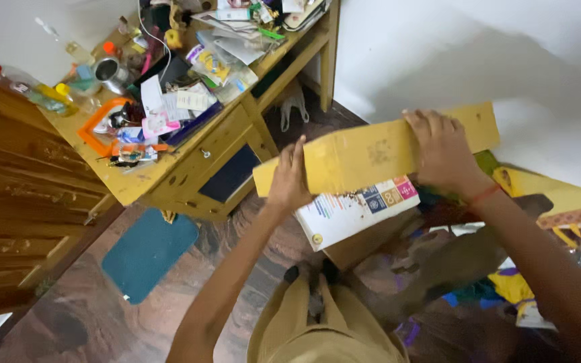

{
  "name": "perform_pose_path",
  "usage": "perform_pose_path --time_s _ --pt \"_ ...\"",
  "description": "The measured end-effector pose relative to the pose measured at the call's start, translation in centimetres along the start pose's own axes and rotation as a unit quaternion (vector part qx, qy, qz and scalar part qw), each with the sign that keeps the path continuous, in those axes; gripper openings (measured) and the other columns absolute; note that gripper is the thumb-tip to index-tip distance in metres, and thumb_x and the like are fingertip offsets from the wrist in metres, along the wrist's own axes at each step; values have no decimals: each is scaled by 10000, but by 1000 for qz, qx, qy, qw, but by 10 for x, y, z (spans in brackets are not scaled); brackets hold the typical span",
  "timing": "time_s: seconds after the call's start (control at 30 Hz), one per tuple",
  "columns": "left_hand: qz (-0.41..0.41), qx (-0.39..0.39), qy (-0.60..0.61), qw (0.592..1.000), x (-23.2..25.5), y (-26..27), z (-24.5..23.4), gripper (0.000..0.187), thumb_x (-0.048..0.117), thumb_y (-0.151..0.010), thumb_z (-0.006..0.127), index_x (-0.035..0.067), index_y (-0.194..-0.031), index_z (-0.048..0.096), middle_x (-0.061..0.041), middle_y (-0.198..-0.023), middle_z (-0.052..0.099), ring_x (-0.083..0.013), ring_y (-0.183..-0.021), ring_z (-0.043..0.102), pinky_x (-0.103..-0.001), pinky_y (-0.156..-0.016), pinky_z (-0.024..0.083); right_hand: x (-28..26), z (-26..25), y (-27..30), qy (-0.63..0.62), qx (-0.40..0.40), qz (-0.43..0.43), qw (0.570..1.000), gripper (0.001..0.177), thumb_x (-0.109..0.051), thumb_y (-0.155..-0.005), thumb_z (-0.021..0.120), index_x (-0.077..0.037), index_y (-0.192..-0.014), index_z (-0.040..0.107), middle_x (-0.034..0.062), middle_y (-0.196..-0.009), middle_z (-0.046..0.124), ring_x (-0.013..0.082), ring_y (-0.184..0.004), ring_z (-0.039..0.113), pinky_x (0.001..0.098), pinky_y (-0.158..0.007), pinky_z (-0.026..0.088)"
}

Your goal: The person is sitting on the floor and organizing a wooden drawer. They pick up small beads and a beaded bracelet from a paper sheet inside the drawer, then lift the paper and the drawer itself to inspect the contents.

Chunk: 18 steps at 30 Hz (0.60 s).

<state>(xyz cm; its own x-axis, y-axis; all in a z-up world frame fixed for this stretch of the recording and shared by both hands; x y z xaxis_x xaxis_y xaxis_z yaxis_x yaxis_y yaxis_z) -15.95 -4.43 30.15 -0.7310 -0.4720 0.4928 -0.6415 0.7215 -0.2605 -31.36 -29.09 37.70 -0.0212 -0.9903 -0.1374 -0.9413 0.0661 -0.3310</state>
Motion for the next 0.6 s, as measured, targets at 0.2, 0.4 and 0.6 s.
perform_pose_path --time_s 0.2,0.4,0.6 --pt "24 -49 35 998 6 -16 -20 1299 159 -587 946 75 -1579 112 -319 -1495 324 -525 -1387 372 -521 -1114 435 -9 12 7 -11 15 18 1000 960 -396 -686 780 77 -1427 394 281 -1350 479 439 -1289 466 552 -1099 357" --pt "21 -82 44 995 -5 7 -30 1240 53 -587 886 119 -1590 160 -318 -1539 309 -531 -1374 404 -516 -1079 466 -52 18 41 -35 45 18 998 963 -399 -627 806 33 -1401 430 230 -1314 522 415 -1229 500 532 -1080 375" --pt "-31 82 -51 995 -74 37 1 850 176 -856 787 106 -1554 308 -266 -1531 425 -505 -1409 440 -536 -1170 428 -75 26 39 -53 17 -11 998 1055 -446 -528 860 34 -1370 443 229 -1291 523 393 -1220 502 522 -1036 385"
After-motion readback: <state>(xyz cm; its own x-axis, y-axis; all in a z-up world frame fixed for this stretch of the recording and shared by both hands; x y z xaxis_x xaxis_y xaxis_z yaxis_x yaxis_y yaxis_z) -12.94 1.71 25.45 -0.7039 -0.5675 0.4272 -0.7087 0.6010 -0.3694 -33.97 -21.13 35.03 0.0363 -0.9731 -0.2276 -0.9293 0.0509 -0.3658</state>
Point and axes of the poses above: each hand's wrist, its own y-axis away from the middle knuckle, its own z-axis out of the palm, x = y × z, the point moved 6 cm from there along -y, towards the middle knuckle
